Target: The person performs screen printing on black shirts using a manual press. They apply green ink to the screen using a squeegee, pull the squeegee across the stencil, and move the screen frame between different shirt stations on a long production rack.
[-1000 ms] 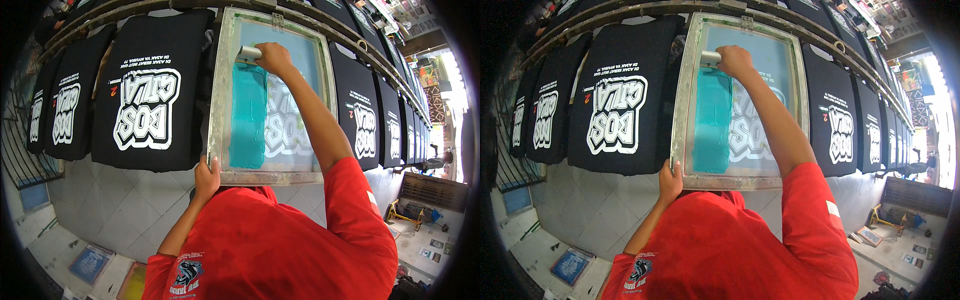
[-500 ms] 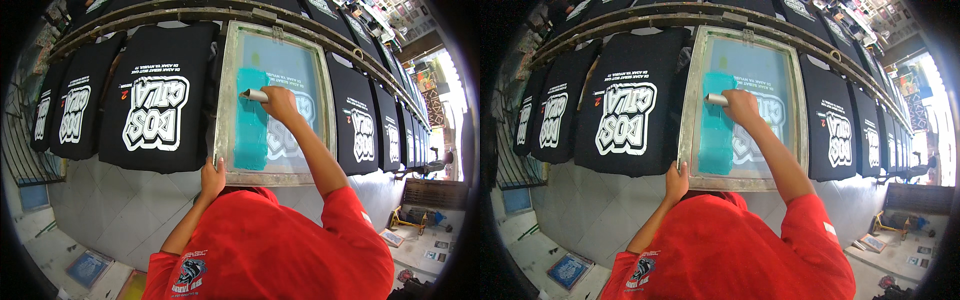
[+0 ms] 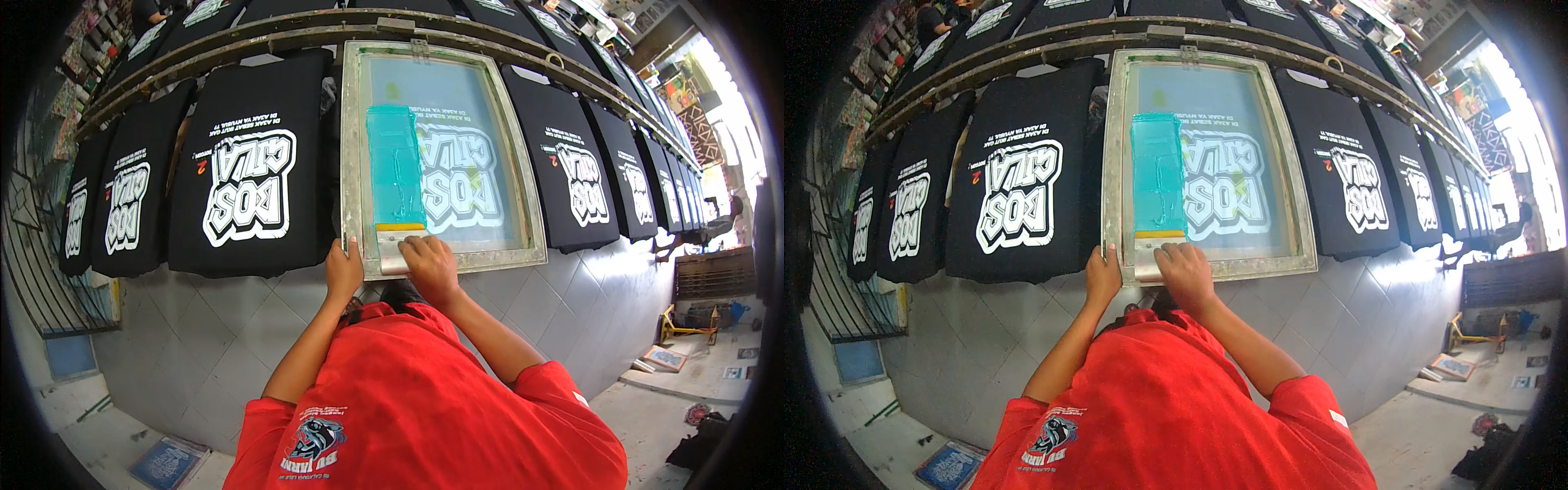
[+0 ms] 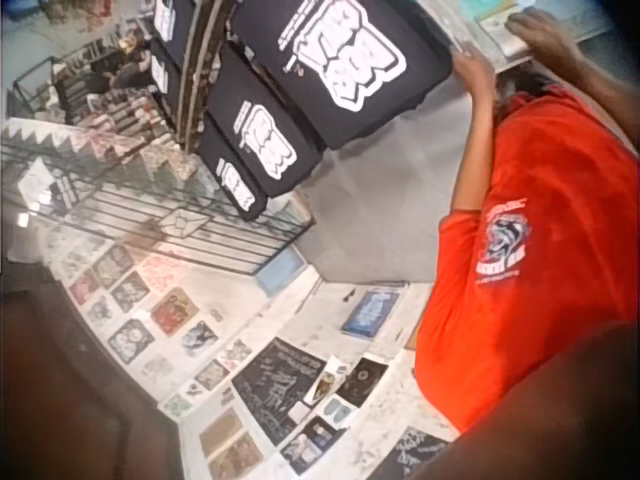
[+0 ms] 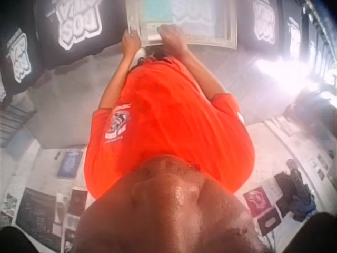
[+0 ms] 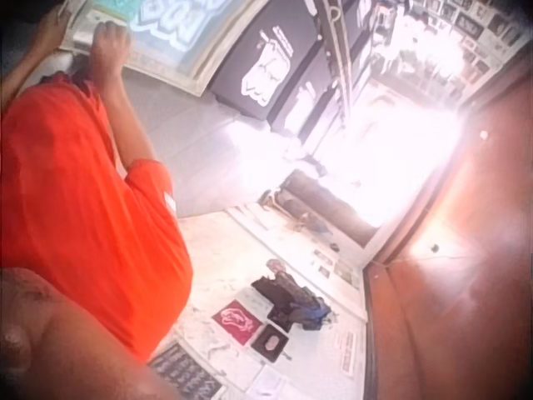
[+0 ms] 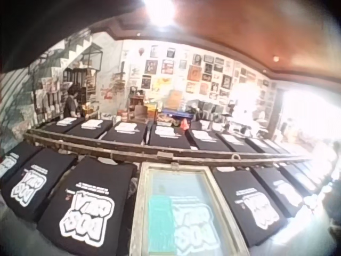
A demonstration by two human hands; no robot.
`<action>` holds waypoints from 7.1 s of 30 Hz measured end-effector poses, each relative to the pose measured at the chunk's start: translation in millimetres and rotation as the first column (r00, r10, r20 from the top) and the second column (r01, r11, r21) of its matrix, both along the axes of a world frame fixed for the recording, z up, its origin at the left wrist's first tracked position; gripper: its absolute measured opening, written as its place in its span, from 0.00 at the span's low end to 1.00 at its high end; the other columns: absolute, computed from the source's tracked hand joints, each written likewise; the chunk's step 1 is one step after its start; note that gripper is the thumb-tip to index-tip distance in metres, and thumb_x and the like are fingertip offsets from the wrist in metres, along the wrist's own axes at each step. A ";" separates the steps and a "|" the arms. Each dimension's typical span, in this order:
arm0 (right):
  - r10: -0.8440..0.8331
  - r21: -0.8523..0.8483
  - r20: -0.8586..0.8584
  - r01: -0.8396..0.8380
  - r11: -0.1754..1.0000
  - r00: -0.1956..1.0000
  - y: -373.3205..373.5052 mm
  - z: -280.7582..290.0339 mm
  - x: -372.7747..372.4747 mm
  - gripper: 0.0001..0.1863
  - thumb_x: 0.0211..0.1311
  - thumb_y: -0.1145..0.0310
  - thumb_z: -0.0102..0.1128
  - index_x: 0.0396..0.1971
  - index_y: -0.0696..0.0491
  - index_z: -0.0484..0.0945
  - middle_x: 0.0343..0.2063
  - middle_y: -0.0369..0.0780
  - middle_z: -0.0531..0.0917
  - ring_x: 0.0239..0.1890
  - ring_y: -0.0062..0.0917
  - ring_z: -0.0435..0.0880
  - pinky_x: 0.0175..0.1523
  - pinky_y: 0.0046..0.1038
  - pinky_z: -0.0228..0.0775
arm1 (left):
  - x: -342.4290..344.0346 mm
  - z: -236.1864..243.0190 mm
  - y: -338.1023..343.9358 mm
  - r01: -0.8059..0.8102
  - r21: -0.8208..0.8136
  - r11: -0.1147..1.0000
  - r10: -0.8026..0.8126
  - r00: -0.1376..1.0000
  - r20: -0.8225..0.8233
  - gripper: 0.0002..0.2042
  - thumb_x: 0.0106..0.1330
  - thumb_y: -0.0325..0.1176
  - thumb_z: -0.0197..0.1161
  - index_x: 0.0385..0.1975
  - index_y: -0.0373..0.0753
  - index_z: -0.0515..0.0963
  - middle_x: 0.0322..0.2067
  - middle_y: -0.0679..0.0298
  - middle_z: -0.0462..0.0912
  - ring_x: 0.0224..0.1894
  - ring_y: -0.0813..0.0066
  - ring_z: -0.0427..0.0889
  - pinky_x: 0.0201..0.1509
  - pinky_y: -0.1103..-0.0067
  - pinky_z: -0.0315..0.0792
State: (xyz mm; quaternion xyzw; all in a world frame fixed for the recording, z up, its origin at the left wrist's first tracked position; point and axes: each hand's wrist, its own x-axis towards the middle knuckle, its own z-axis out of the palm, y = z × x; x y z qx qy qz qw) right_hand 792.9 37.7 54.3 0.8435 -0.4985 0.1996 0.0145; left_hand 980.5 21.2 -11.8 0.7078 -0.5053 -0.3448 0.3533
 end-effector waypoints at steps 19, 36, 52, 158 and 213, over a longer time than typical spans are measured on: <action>-0.895 0.491 0.103 0.760 0.426 0.434 -8.0 -33.7 -276.5 0.30 0.69 0.46 0.44 0.42 0.62 0.80 0.39 0.57 0.82 0.46 0.50 0.79 0.51 0.41 0.68 | 10.9 1.8 4.9 0.001 -0.043 0.999 0.000 1.000 0.011 0.22 0.70 0.46 0.50 0.35 0.27 0.75 0.33 0.36 0.79 0.40 0.37 0.78 0.44 0.57 0.70; -0.907 0.379 0.322 0.841 0.386 0.271 48.3 -7.0 26.4 0.33 0.72 0.48 0.37 0.35 0.65 0.80 0.34 0.59 0.81 0.38 0.54 0.80 0.42 0.48 0.67 | 306.6 48.6 43.3 0.006 -0.136 0.991 -0.016 0.997 -0.072 0.19 0.71 0.43 0.51 0.39 0.29 0.76 0.33 0.43 0.81 0.38 0.44 0.81 0.42 0.64 0.72; -0.898 0.429 0.263 0.791 0.436 0.353 -6.1 6.9 254.9 0.32 0.72 0.52 0.36 0.28 0.65 0.80 0.30 0.59 0.81 0.37 0.56 0.80 0.43 0.50 0.68 | 520.9 28.9 5.2 -0.006 -0.105 0.994 0.000 0.998 -0.061 0.18 0.72 0.40 0.48 0.36 0.27 0.75 0.30 0.45 0.80 0.34 0.54 0.79 0.42 0.67 0.70; -0.101 -0.007 -0.058 0.101 0.995 0.993 -289.6 -3.3 483.1 0.08 0.44 0.76 0.61 0.27 0.48 0.79 0.28 0.39 0.82 0.34 0.37 0.80 0.36 0.38 0.74 | 488.7 20.4 -11.0 -0.027 0.050 0.998 0.027 1.000 -0.016 0.18 0.70 0.41 0.51 0.34 0.27 0.72 0.25 0.42 0.78 0.30 0.43 0.80 0.34 0.61 0.70; 0.001 0.143 0.153 -0.023 0.989 0.988 12.2 -4.1 477.8 0.33 0.40 0.53 0.74 0.47 0.54 0.76 0.48 0.39 0.78 0.48 0.36 0.75 0.53 0.37 0.69 | 488.8 2.3 -7.4 -0.029 -0.006 1.000 0.030 0.999 0.035 0.20 0.70 0.43 0.51 0.35 0.27 0.74 0.32 0.38 0.80 0.40 0.37 0.78 0.43 0.56 0.70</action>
